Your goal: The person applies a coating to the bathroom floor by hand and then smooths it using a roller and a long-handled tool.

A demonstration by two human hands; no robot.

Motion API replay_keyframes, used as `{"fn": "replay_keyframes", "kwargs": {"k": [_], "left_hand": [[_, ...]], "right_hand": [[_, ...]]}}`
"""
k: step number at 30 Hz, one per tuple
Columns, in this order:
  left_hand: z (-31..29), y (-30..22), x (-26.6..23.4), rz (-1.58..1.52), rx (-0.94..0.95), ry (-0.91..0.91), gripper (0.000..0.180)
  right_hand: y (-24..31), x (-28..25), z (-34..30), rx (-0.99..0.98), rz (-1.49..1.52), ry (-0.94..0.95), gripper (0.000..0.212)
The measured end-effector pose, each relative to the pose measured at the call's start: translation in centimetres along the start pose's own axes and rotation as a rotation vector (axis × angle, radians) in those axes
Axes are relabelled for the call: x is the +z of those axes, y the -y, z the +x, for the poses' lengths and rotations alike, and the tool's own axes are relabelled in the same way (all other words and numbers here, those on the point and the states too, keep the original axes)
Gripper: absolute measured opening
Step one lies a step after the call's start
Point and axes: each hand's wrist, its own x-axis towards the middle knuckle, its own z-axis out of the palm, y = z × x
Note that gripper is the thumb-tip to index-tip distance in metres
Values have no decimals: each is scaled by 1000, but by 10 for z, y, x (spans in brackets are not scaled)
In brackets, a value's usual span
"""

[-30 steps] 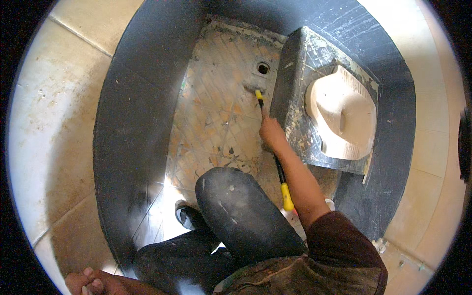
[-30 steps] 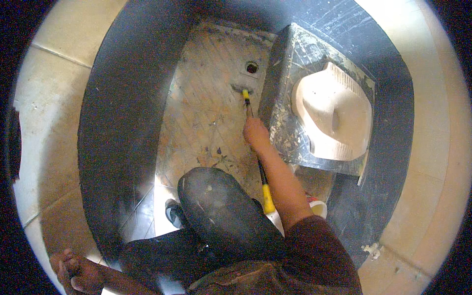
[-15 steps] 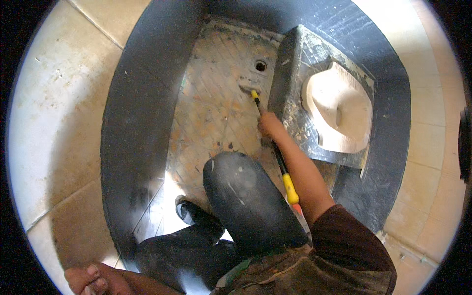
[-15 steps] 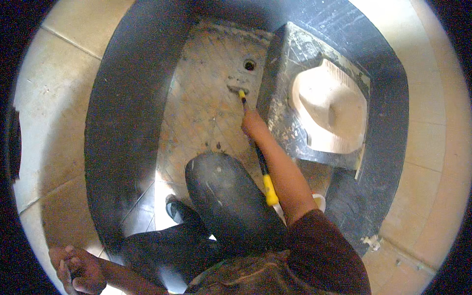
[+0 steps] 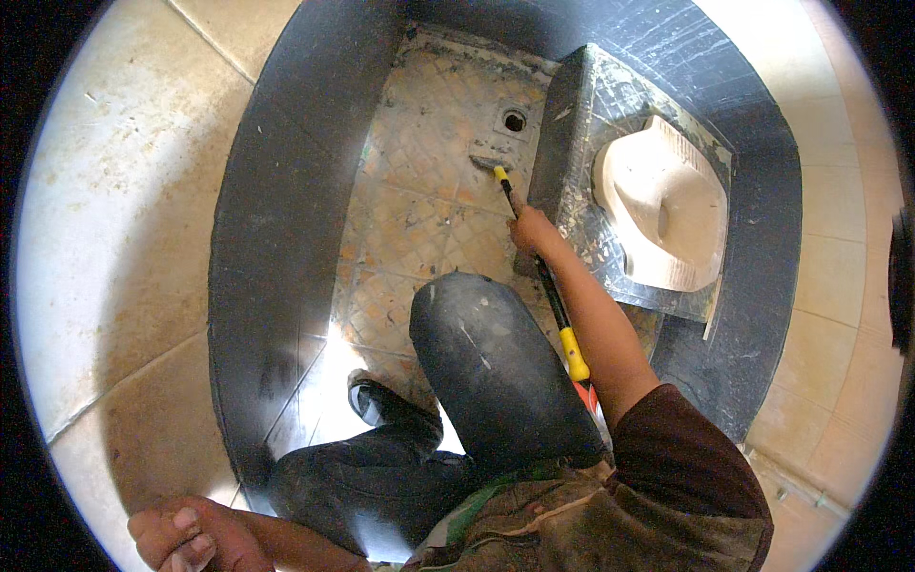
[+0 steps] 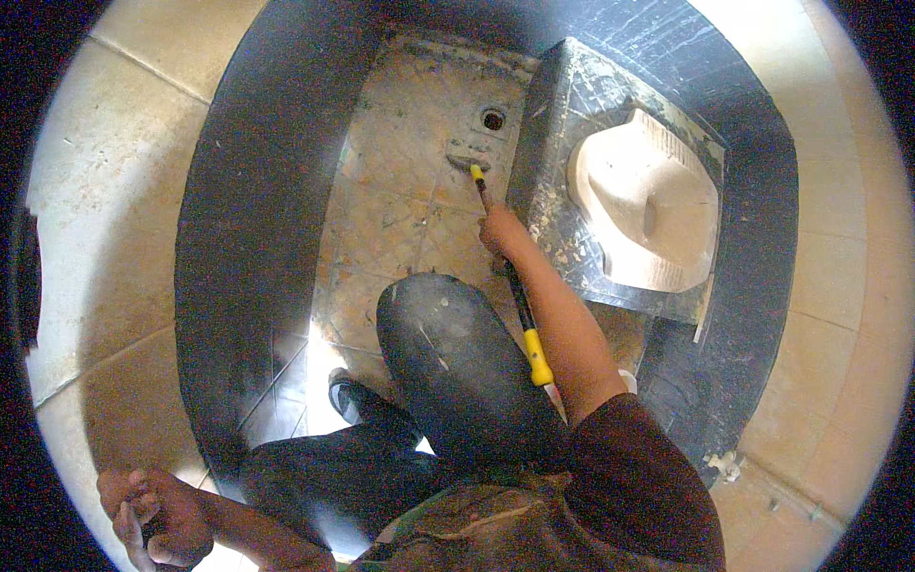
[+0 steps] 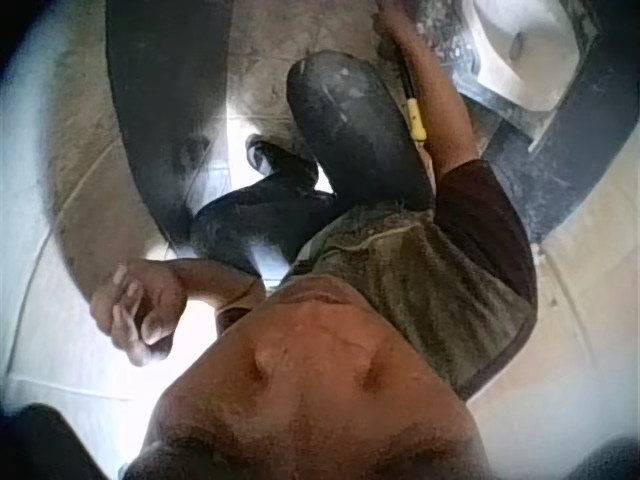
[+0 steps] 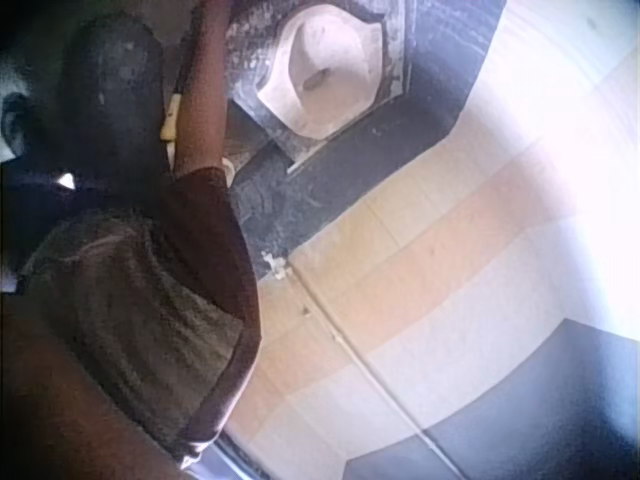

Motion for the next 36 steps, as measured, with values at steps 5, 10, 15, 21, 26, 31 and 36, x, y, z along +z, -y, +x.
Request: {"fn": "replay_keyframes", "kwargs": {"k": [5, 10, 15, 21, 26, 31, 36], "left_hand": [[-5, 2, 4, 19, -1, 31, 32], [-12, -3, -5, 101, -85, 43, 38], [-18, -8, -22, 142, -162, 52, 39], [-21, -4, -35, 173, -139, 51, 40], [-18, -5, -32, 105, -168, 15, 40], [-20, -7, -37, 108, -193, 53, 42], [-23, -6, -31, 76, -183, 56, 44]], "right_hand": [[-11, -12, 28, 65, 90, 47, 70], [-18, 16, 26, 55, 19, -72, 53], [1, -6, 8, 38, 53, 24, 45], [19, -23, 34, 82, 34, 51, 55], [13, -13, 36, 53, 132, 13, 57], [0, 4, 29, -58, 34, -102, 65], [40, -40, 27, 125, 248, 94, 65]]}}
